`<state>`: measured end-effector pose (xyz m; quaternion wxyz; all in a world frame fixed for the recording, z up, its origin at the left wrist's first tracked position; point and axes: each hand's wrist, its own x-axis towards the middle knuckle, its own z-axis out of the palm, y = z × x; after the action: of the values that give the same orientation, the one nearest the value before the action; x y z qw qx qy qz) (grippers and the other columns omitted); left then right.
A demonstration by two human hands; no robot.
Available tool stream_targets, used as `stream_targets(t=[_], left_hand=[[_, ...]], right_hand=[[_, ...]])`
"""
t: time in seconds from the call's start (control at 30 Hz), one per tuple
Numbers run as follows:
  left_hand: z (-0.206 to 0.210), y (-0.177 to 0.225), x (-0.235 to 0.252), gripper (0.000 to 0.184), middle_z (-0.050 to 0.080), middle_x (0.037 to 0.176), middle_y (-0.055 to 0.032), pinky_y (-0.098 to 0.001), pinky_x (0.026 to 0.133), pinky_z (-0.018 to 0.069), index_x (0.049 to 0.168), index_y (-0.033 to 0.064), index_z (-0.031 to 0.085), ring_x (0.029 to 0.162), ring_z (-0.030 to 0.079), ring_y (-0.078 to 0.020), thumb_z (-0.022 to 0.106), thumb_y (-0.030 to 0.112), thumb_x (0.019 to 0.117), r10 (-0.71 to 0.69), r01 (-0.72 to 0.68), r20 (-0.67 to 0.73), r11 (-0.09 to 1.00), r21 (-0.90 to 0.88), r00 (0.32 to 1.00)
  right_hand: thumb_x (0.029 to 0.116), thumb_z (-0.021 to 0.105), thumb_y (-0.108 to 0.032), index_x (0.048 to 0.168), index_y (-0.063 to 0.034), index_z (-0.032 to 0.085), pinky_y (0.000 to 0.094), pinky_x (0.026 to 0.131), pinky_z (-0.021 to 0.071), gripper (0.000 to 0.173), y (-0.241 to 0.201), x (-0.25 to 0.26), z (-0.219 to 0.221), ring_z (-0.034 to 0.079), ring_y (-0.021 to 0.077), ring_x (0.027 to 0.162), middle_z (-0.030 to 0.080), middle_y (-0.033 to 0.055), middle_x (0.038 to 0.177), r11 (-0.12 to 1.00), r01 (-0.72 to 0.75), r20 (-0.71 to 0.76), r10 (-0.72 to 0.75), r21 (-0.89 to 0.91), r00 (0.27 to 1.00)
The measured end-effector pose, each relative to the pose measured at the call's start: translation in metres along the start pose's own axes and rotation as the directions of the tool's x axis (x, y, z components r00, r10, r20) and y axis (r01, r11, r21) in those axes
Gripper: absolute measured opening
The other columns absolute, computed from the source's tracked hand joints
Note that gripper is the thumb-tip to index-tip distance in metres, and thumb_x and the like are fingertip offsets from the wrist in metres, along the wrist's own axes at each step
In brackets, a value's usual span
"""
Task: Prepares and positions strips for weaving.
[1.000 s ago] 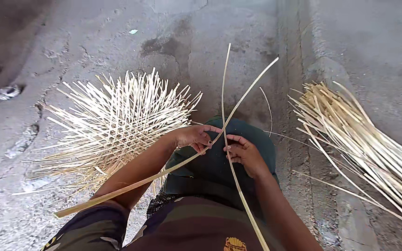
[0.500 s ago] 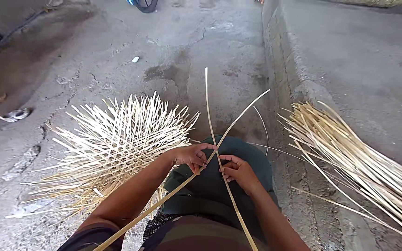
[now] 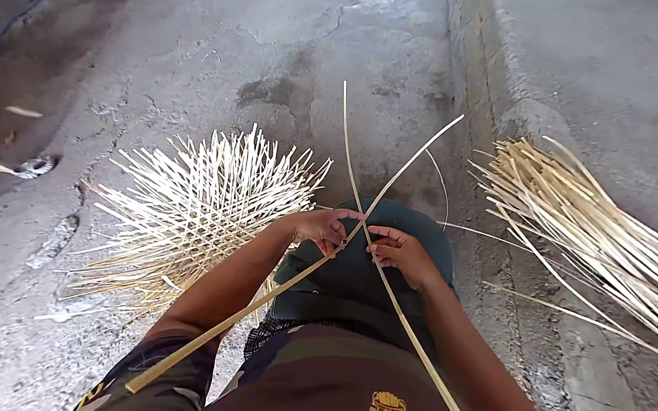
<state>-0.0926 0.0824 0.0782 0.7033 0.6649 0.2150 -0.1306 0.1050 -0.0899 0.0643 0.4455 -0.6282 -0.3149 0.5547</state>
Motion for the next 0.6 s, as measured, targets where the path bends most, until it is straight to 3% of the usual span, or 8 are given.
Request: stream_targets(t=[0.17,0.37,0.6], left_hand=[[0.0024,-0.0011,0.0008,0.071,0.065,0.086,-0.009,-0.0288,0.062,0.0601,0.16,0.0298,0.028,0.064,0.067,-0.0143,0.056,0.001,0.102,-0.035,0.035,0.006,0.999,0.026,0.999],[0.003,-0.0016,0.0005,0.074,0.067,0.098,-0.0127,-0.0344,0.062,0.0605,0.16,0.0323,0.03,0.068,0.068,-0.0188,0.057,-0.001,0.0997,-0.03,0.03,-0.004,0.999,0.023,1.0],[0.0035,-0.001,-0.0002,0.076,0.066,0.097,-0.0123,-0.0338,0.062,0.0617,0.161,0.0327,0.027,0.066,0.068,-0.0189,0.058,0.0,0.0996,-0.028,0.028,0.006,1.0,0.005,1.0]], right_hand=[[0.0943,0.07,-0.001,0.136,-0.0028,0.061,0.0288,0.065,0.0623,0.043,0.0024,-0.002,0.0012,0.072,0.0174,0.071,0.074,0.0123,0.094,1.0,-0.024,-0.007,0.024,-0.02,1.0],[0.0934,0.07,-0.002,0.137,-0.0047,0.06,0.0311,0.066,0.0623,0.045,0.0037,-0.0027,0.0018,0.072,0.0185,0.073,0.073,0.0122,0.094,1.0,-0.014,0.005,0.015,-0.019,1.0],[0.0933,0.07,-0.002,0.14,-0.0067,0.059,0.0315,0.066,0.0627,0.048,0.002,-0.0055,0.0008,0.072,0.0187,0.073,0.073,0.0119,0.095,0.999,-0.023,0.023,0.024,-0.035,0.999]])
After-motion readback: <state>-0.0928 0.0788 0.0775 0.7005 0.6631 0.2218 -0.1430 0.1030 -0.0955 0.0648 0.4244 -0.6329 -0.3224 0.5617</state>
